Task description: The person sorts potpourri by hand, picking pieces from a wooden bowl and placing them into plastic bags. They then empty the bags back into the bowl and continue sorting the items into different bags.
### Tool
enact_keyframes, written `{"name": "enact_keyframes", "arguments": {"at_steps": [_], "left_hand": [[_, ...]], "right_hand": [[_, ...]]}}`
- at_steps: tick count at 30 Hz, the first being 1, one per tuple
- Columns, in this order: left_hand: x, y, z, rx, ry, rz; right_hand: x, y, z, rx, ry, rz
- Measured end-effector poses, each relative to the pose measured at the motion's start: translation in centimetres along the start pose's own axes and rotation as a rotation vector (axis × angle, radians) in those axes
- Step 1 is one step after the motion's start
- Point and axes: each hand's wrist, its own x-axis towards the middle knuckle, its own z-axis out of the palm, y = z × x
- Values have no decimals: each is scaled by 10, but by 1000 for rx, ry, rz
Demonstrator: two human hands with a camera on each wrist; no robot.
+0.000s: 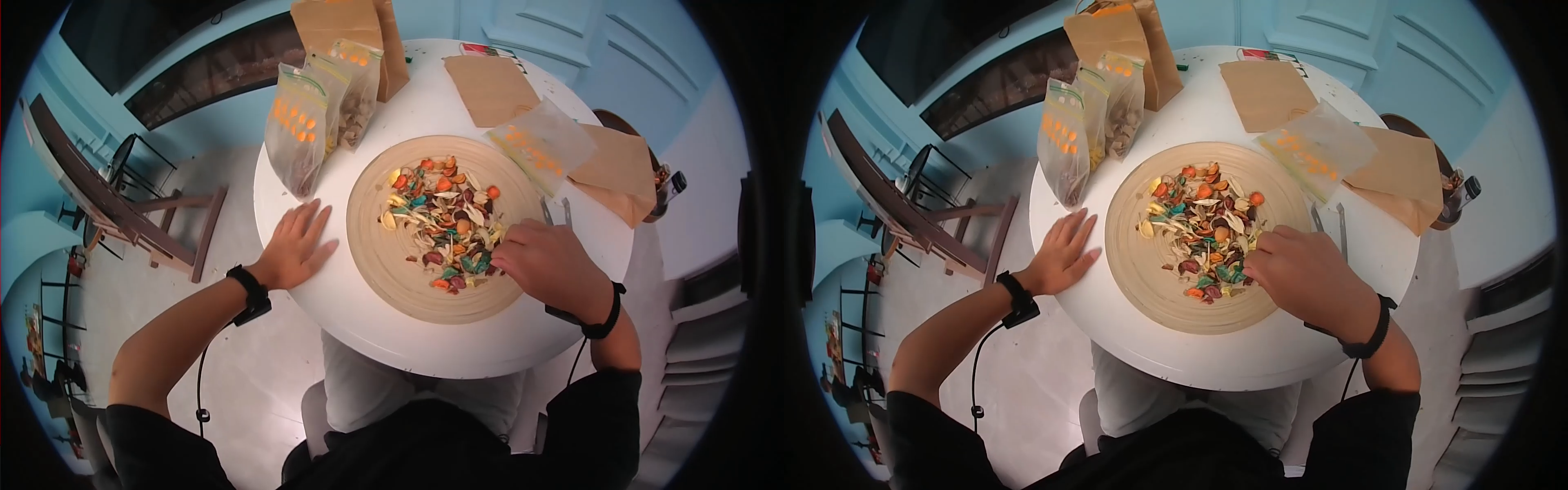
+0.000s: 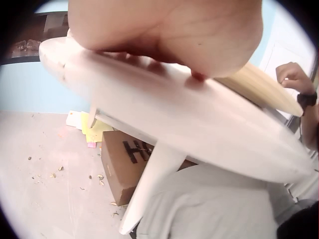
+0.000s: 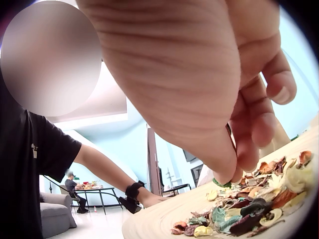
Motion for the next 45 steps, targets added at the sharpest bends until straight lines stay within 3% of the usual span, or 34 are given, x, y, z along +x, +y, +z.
{"name": "enact_keyframes", "arguments": {"at_steps": [1, 5, 8, 15, 22, 28, 31, 33, 40, 45], "left_hand": [[-3, 0, -5, -56, -172, -75], [-4, 34, -51, 12, -556, -124], [-4, 34, -53, 1, -596, 1], [13, 55, -55, 56, -688, -35], [12, 58, -56, 50, -670, -24], [11, 54, -52, 44, -652, 0], [13, 55, -52, 31, -653, 11], [9, 47, -40, 12, -601, 48], [7, 47, -34, 22, -508, 36], [5, 46, -37, -8, -521, 7]], "right_hand": [[1, 0, 0, 6, -11, 7], [11, 3, 0, 11, -9, 18], [15, 4, 2, 13, -24, 26], [18, 7, -10, 7, -138, 64], [21, 12, -16, 50, -201, 158], [53, 11, -44, 234, -6, 184], [94, 12, -55, 317, 94, 235], [131, 20, -49, 389, 183, 175], [272, 9, -25, 465, 122, 213], [315, 15, 3, 269, 164, 224]]}}
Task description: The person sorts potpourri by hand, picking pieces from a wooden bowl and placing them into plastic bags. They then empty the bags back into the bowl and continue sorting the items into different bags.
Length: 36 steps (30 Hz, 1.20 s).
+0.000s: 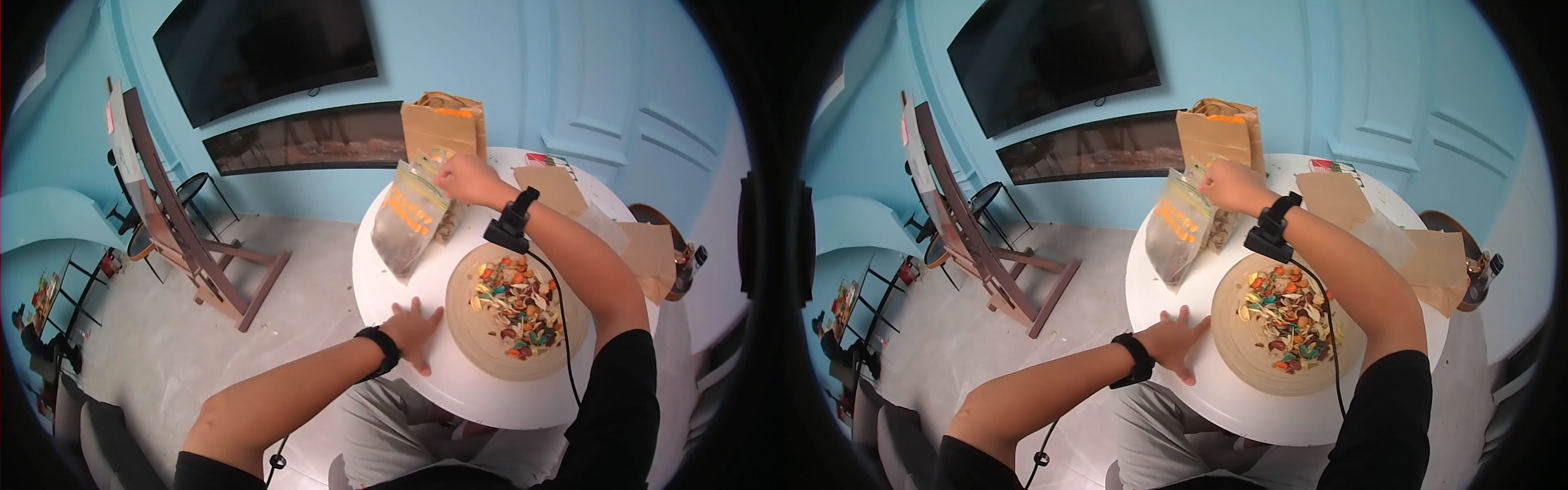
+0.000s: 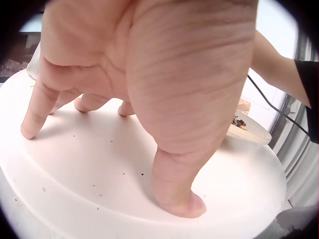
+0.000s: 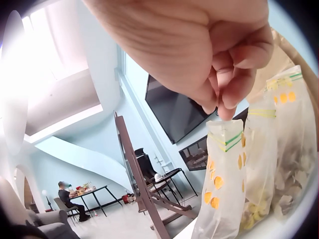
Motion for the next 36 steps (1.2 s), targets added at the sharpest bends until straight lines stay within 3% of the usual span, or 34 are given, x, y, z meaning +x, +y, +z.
{"name": "enact_keyframes", "arguments": {"at_steps": [5, 8, 11, 14, 17, 29, 32, 36], "left_hand": [[0, -1, 1, 35, 28, 4], [4, -5, 5, 33, 45, 51], [6, 3, -3, -4, -20, -10], [8, 5, -8, 24, -64, -49], [5, 8, -13, 16, -92, -72], [3, 13, -19, 21, -58, -27], [6, 13, -17, 39, -41, -14], [8, 8, -12, 16, -33, 0]], "right_hand": [[-54, 16, -26, -12, 84, -4], [-113, 45, -46, -50, -279, -74], [-171, 39, -57, -120, -606, 54], [-203, 39, -51, -194, -624, 149], [-213, 52, -41, -117, -660, 136], [-225, 66, -16, -195, -577, -16], [-239, 74, -11, -125, -336, -120], [-250, 70, -33, 129, -183, 98]]}}
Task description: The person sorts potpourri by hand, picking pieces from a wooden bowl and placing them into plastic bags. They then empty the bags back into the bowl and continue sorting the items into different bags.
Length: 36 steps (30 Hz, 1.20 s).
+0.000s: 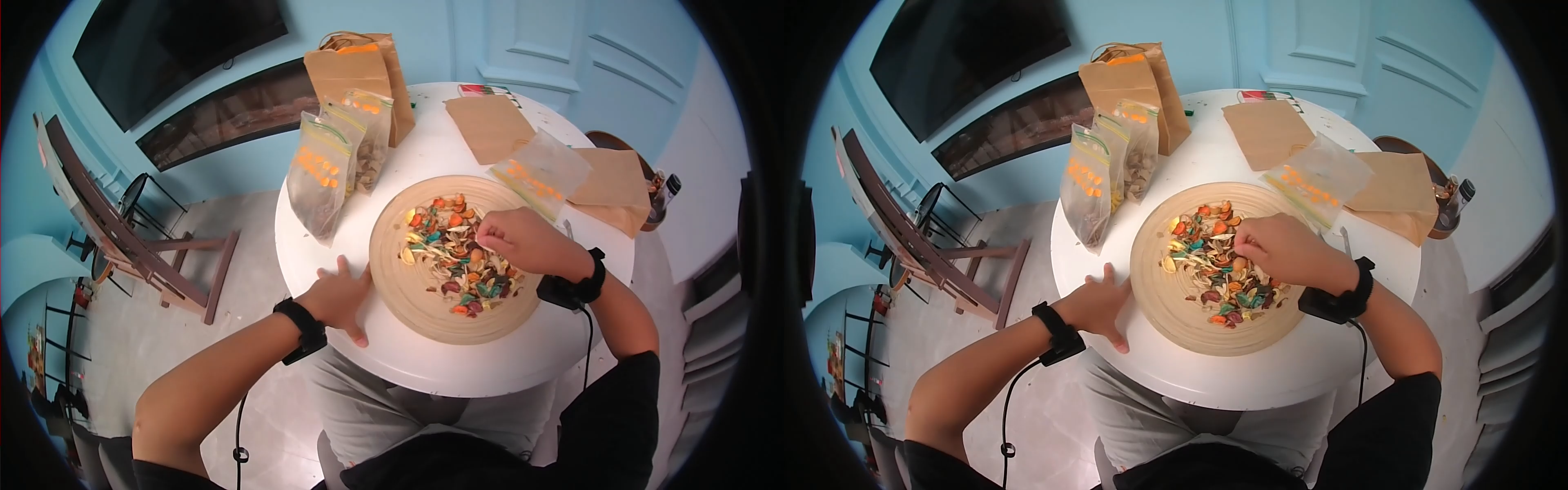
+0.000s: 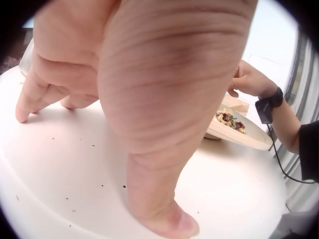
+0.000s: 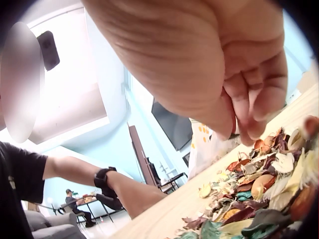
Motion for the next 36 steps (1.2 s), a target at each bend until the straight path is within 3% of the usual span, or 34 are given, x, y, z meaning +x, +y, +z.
{"name": "enact_keyframes", "arguments": {"at_steps": [2, 5, 8, 12, 17, 18, 24, 32, 36], "left_hand": [[0, -1, 0, -6, 9, 10], [2, -2, 4, -19, 22, 19], [3, -5, 6, -35, 14, 28], [2, -5, 7, -88, 33, -24], [-2, -7, 17, -100, 101, -17], [-4, -4, 12, -141, 51, -28], [2, -9, 17, -165, -16, -49], [-7, -12, 11, -170, -67, -81], [-10, -25, 25, -175, 20, -27]], "right_hand": [[-9, -1, -9, 205, 106, 39], [-22, -12, -24, 216, 284, 85], [-34, -14, -35, 258, 302, 152], [-43, -37, -36, 626, 366, 381], [-37, -41, -27, 1071, 432, 330], [-31, -43, -27, 1155, 446, 336], [39, -58, -21, 1214, 341, 254], [203, -86, 12, 1025, 155, 168], [249, -95, 23, 844, 178, 208]]}}
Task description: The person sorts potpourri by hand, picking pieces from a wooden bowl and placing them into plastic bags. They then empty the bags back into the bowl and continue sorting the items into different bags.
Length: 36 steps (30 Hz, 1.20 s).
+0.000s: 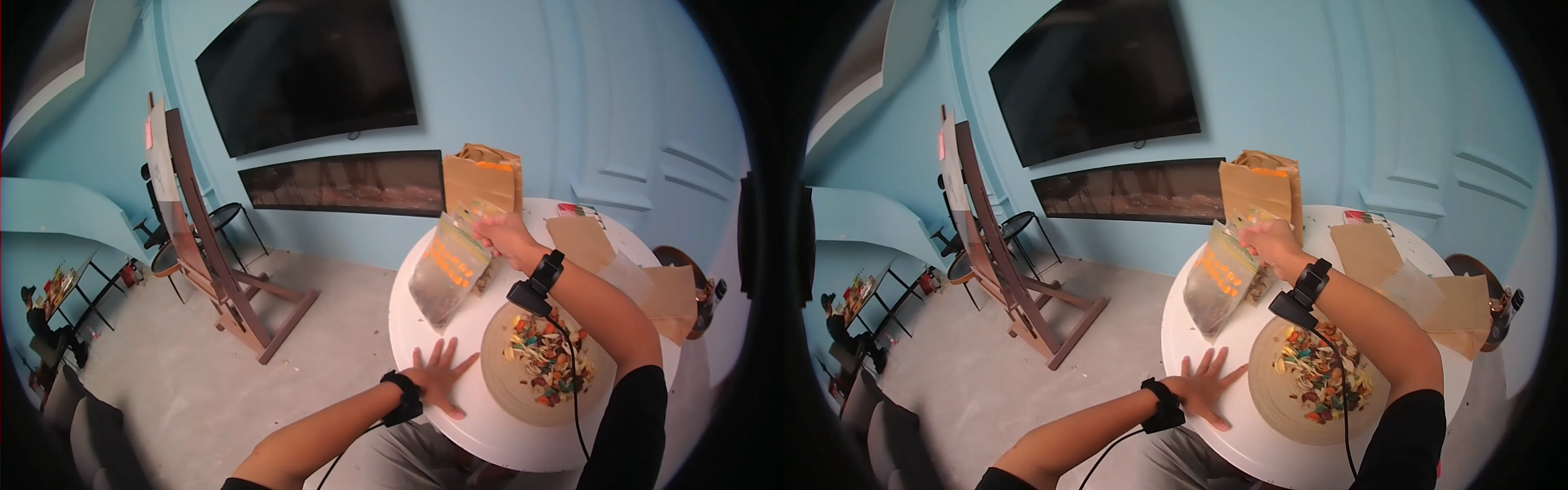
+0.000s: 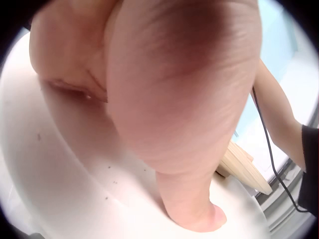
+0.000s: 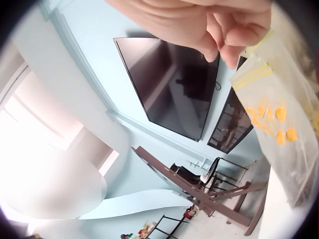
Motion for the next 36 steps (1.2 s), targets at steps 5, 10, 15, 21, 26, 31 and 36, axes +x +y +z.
{"name": "enact_keyframes", "arguments": {"at_steps": [5, 10, 15, 21, 26, 31, 36], "left_hand": [[0, -7, 5, 6, 57, 29], [1, -7, 9, -1, 64, 33], [1, -6, 7, 2, 56, 27], [1, -5, 7, -1, 63, 26], [2, -5, 5, 4, 61, 18], [-1, -3, 6, -10, 89, 18], [0, -1, 4, -2, 78, 0]], "right_hand": [[2, 8, -11, 11, 68, 27], [-42, 16, -47, 199, 199, 34], [-106, 19, -83, 258, 464, -15], [-171, 28, -122, 448, 653, -131], [-219, 36, -129, 708, 598, -153], [-238, 43, -139, 651, 594, -195], [-249, 76, -164, -234, 668, -529]]}}
